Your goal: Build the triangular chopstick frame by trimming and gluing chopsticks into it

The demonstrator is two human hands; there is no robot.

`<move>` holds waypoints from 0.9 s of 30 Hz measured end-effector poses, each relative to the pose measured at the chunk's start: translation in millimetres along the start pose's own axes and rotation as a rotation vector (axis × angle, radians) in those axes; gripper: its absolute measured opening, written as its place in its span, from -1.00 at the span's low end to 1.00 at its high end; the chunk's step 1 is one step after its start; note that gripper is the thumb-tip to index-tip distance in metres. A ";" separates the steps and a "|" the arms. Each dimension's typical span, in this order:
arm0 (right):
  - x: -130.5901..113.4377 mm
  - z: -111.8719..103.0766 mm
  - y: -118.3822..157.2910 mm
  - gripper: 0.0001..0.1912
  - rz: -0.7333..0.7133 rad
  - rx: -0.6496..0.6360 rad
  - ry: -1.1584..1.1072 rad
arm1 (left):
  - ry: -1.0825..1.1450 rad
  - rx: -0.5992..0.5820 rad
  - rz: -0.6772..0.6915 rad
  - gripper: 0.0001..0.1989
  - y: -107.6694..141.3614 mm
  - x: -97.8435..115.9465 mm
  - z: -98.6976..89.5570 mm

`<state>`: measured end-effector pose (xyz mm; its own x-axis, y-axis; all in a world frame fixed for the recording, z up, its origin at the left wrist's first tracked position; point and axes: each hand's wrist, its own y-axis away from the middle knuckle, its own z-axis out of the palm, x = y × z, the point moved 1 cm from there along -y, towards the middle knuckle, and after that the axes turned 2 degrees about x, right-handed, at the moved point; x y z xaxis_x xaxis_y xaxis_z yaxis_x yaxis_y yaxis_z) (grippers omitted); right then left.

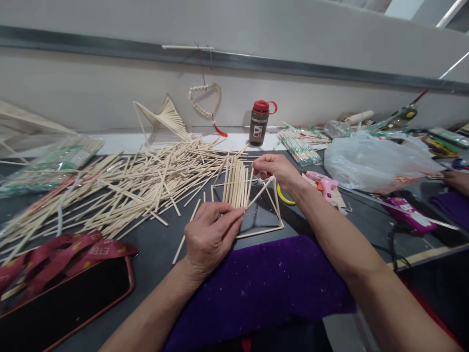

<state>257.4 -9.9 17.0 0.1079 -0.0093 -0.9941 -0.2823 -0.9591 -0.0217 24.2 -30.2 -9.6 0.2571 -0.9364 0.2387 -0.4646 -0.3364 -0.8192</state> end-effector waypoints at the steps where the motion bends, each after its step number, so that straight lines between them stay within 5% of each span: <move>1: 0.4 0.3 0.0 -0.86 -0.006 0.007 0.022 | -0.003 -0.005 0.006 -0.74 0.0 0.1 0.0; 27: 10.8 -1.1 -3.0 -0.83 -0.141 -0.031 0.226 | -0.043 -0.018 0.045 -0.76 -4.1 3.6 0.6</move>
<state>260.4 -7.4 6.4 0.3552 0.0650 -0.9325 -0.2207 -0.9635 -0.1513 27.6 -32.1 -5.7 0.2712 -0.9458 0.1788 -0.4919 -0.2959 -0.8188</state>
